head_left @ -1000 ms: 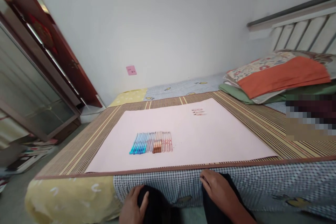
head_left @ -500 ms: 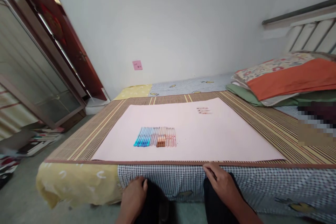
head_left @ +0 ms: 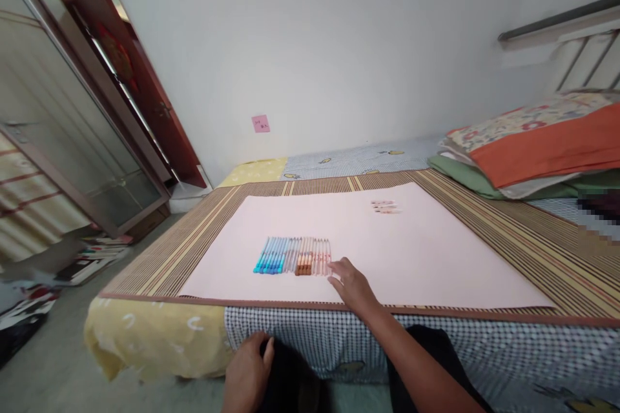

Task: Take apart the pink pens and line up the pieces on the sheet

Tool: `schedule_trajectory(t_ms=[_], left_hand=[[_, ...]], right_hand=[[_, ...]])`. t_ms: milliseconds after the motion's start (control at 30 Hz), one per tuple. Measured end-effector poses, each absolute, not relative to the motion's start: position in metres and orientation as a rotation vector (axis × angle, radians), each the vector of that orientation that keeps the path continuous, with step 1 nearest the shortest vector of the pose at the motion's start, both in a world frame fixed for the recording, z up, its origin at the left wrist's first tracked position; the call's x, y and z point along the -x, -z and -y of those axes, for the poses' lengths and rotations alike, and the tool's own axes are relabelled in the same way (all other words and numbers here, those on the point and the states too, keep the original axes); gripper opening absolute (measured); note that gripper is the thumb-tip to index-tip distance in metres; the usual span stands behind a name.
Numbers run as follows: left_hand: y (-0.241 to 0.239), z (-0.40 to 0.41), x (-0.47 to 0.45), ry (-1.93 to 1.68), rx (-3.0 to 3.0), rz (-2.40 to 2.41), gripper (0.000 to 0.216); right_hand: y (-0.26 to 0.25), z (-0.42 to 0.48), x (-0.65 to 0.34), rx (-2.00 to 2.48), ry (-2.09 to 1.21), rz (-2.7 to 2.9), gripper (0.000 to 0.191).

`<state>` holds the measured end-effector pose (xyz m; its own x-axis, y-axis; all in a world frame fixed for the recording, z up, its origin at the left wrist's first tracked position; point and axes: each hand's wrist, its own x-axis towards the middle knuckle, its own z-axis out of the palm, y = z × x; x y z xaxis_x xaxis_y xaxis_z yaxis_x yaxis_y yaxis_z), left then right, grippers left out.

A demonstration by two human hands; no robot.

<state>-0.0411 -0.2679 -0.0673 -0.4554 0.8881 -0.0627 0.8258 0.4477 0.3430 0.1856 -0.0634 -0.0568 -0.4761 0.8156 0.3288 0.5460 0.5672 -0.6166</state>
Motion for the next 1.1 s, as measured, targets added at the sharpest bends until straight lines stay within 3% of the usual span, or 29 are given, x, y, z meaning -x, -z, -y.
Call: schedule_trajectory(t_ms=[333, 767, 933, 1100], left_hand=[[0.07, 0.26, 0.04, -0.336, -1.482, -2.496, 0.036], [0.066, 0.26, 0.035, -0.357, -1.485, -2.489, 0.034], [0.068, 0.261, 0.037, -0.371, -1.499, -2.49, 0.034], [0.066, 0.259, 0.034, -0.337, -1.503, -2.497, 0.035]], right_hand=[[0.069, 0.053, -0.173, 1.228, -0.568, 2.178, 0.021], [0.063, 0.054, -0.164, 1.404, -0.522, 2.146, 0.033], [0.061, 0.045, -0.178, 1.417, -0.61, 1.896, 0.023], [0.063, 0.033, -0.2, 1.386, -0.922, 1.342, 0.008]])
